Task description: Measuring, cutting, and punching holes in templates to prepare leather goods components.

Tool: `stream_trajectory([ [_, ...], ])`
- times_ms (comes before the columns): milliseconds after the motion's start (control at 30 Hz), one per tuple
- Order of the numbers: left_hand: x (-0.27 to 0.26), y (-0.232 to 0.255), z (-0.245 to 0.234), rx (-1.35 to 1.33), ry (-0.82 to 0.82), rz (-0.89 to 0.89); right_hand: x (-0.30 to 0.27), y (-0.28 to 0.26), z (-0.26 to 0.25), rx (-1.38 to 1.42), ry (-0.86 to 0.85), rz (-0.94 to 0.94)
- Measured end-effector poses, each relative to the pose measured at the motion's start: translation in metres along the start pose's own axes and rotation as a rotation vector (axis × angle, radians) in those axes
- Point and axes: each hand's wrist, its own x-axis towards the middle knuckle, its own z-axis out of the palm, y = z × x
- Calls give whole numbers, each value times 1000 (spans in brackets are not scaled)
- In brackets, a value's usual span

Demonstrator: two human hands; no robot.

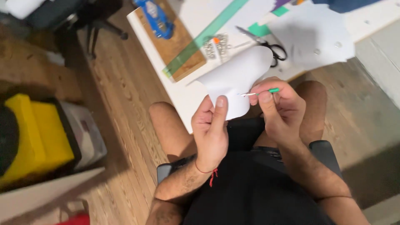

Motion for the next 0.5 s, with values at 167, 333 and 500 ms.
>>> stream_trajectory([
  [167,-8,6,-12,-12,109,96,1,19,27,95,-11,25],
  [333,-12,-7,-46,-15,194,169,3,31,53,135,-58,-4],
  [500,-20,-5,-60,20,292,227,-1,37,75,190,-114,27],
])
